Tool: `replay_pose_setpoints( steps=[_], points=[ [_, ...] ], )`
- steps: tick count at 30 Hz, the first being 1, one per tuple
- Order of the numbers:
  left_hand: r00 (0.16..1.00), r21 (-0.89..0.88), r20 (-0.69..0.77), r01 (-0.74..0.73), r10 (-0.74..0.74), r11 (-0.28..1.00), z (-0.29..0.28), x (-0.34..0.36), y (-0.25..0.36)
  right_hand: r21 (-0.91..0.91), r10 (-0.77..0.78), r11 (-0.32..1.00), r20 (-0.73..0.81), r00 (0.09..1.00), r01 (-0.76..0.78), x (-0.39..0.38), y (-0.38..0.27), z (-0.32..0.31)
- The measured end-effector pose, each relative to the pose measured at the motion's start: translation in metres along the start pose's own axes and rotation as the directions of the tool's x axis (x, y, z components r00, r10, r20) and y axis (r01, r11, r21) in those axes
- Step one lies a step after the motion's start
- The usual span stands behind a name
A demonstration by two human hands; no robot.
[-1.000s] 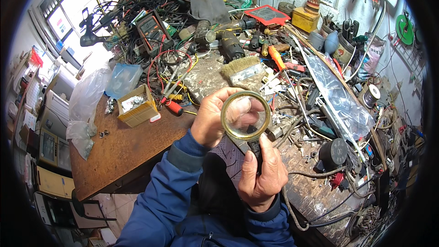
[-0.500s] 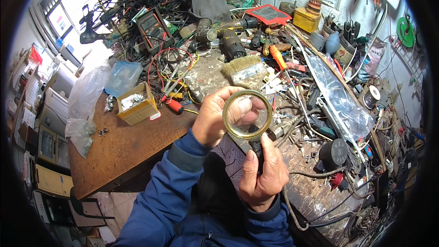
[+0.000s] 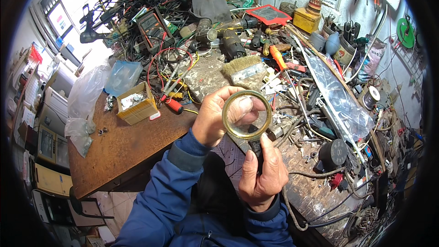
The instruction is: The person removes small cylindrical metal parts from a plastic bag, handles them by hand, and then uses a magnifying glass to closely view the parts. The person places the parts into a small cardboard box.
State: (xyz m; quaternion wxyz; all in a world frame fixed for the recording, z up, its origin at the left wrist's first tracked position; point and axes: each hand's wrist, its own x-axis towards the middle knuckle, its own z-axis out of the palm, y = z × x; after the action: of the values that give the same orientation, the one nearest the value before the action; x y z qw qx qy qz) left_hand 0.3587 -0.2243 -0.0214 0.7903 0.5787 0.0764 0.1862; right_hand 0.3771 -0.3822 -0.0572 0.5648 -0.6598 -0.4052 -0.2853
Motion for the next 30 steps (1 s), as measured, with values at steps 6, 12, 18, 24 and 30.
replay_pose_setpoints(
  steps=[6, 12, 18, 24, 30],
  points=[
    [1.0, -0.003, 0.006, -0.014, 0.014, 1.0, 0.0, 0.0, 0.0, 0.001, -0.002, 1.0, 0.001, 1.0, 0.002, 0.0, 0.0, 0.0],
    [0.999, -0.006, 0.009, -0.038, 0.038, 0.999, -0.002, 0.0, -0.003, 0.007, 0.088, 0.996, 0.089, 0.992, -0.089, 0.0, -0.009, -0.007],
    [0.999, 0.003, 0.01, -0.043, 0.043, 0.999, -0.002, 0.001, -0.002, -0.01, -0.011, 1.0, 0.0, 1.0, 0.011, -0.001, 0.0, 0.0],
    [0.998, 0.026, 0.005, -0.058, 0.058, 0.998, -0.001, 0.0, -0.002, 0.002, -0.013, 1.0, 0.001, 1.0, 0.013, -0.001, 0.0, 0.0],
    [0.999, 0.031, 0.001, -0.053, 0.053, 0.998, -0.002, 0.001, -0.002, -0.011, -0.015, 1.0, 0.004, 1.0, 0.015, -0.002, 0.0, 0.001]
  ],
)
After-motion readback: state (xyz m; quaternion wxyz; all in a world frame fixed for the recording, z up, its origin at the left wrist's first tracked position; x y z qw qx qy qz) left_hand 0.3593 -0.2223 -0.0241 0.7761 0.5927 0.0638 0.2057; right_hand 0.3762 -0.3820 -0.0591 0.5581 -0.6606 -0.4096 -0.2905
